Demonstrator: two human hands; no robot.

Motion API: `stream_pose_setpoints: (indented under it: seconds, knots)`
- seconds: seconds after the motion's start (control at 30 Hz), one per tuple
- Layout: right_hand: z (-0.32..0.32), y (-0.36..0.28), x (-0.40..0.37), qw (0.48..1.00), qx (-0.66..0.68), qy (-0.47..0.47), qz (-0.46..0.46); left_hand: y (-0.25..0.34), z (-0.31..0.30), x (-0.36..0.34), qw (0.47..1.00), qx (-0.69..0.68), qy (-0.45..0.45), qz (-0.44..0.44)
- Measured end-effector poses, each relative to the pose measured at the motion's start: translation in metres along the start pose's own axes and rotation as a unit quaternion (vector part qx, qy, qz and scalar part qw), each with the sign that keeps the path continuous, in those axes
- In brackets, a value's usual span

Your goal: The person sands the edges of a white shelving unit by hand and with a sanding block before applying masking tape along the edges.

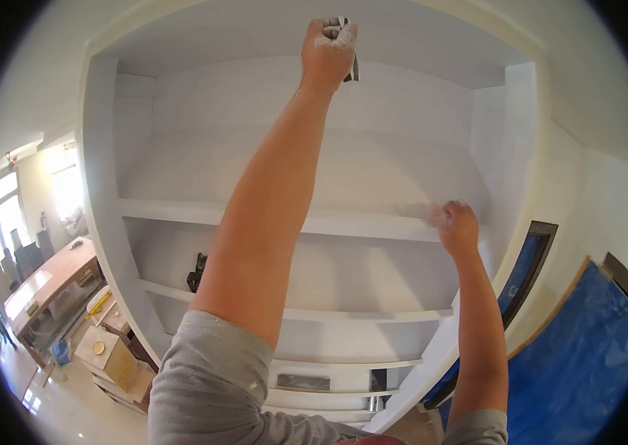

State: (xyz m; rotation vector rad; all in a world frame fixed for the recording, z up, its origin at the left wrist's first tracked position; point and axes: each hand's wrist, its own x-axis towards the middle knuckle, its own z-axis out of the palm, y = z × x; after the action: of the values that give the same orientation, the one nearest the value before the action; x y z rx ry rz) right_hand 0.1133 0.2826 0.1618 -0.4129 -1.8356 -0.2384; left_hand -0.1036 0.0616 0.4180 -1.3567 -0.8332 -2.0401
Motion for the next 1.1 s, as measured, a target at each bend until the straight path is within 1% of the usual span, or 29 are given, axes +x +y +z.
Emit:
stream_pose_setpoints:
  seconds: [0.03, 0.13, 0.23, 0.33, 0.43, 0.53, 0.63, 0.73, 0.83, 0.93, 1.03, 1.1]
  knots:
    - [-0.002, 0.015, -0.003, 0.999, -0.023, -0.011, 0.041, 0.0, 0.007, 0.004, 0.999, -0.03, 0.016, -0.009]
    - [0.0, 0.031, -0.011, 0.998, -0.064, 0.014, -0.016, -0.012, 0.03, 0.014, 0.99, -0.12, 0.069, -0.027]
    - [-0.001, 0.03, -0.009, 0.998, -0.064, 0.006, -0.017, -0.003, 0.044, 0.007, 0.987, -0.13, 0.081, -0.04]
    - [0.002, 0.033, -0.01, 0.998, -0.062, 0.013, -0.027, 0.0, 0.053, 0.0, 0.966, -0.236, 0.059, -0.083]
    - [0.0, 0.031, -0.008, 0.998, -0.057, -0.009, -0.004, -0.019, 0.06, 0.017, 0.977, -0.184, 0.088, -0.06]
    - [-0.002, 0.032, -0.008, 0.997, -0.067, -0.025, -0.013, -0.048, 0.07, 0.047, 0.945, -0.303, 0.117, -0.037]
    - [-0.002, 0.03, -0.007, 0.996, -0.079, -0.025, -0.013, -0.011, 0.077, 0.039, 0.927, -0.313, 0.175, -0.105]
    - [0.003, 0.033, -0.008, 0.994, -0.102, -0.026, -0.006, -0.01, 0.083, 0.053, 0.903, -0.342, 0.25, -0.075]
    - [0.001, 0.032, -0.008, 0.996, -0.088, -0.032, 0.002, -0.004, 0.09, 0.061, 0.894, -0.372, 0.245, -0.042]
    - [-0.004, 0.027, -0.009, 0.996, -0.079, -0.041, 0.005, 0.026, 0.093, 0.045, 0.899, -0.339, 0.257, -0.105]
    - [-0.001, 0.029, -0.008, 0.996, -0.075, -0.049, 0.017, 0.029, 0.103, 0.044, 0.895, -0.331, 0.272, -0.125]
    - [0.0, 0.03, -0.008, 0.997, -0.073, -0.035, 0.005, -0.005, 0.124, 0.065, 0.877, -0.409, 0.238, -0.077]
